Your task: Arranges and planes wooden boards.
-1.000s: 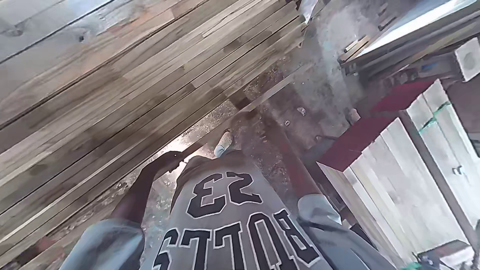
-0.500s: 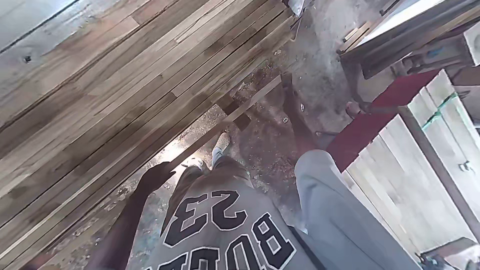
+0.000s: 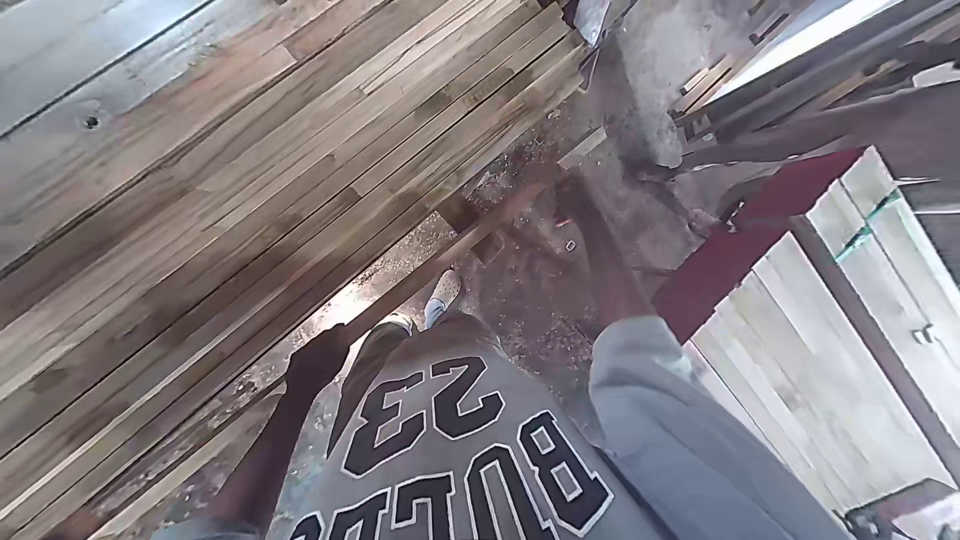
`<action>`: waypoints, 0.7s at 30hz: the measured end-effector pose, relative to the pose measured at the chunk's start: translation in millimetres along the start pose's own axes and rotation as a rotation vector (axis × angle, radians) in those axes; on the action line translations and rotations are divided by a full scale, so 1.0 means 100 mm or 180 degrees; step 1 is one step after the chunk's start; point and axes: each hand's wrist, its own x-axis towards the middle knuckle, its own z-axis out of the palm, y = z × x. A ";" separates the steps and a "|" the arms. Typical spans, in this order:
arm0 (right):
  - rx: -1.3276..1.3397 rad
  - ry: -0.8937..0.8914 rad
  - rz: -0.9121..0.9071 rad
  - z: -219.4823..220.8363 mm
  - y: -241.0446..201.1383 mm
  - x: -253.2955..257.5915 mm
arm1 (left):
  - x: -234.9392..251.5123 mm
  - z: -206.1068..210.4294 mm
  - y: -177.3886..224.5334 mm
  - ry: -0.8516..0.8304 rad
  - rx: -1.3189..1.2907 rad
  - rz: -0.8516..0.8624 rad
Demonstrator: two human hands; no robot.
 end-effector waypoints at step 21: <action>-0.0609 0.1613 -0.0600 0.60 0.58 -0.14 | 0.18 -0.15 -0.24 -0.0469 -0.0351 0.0444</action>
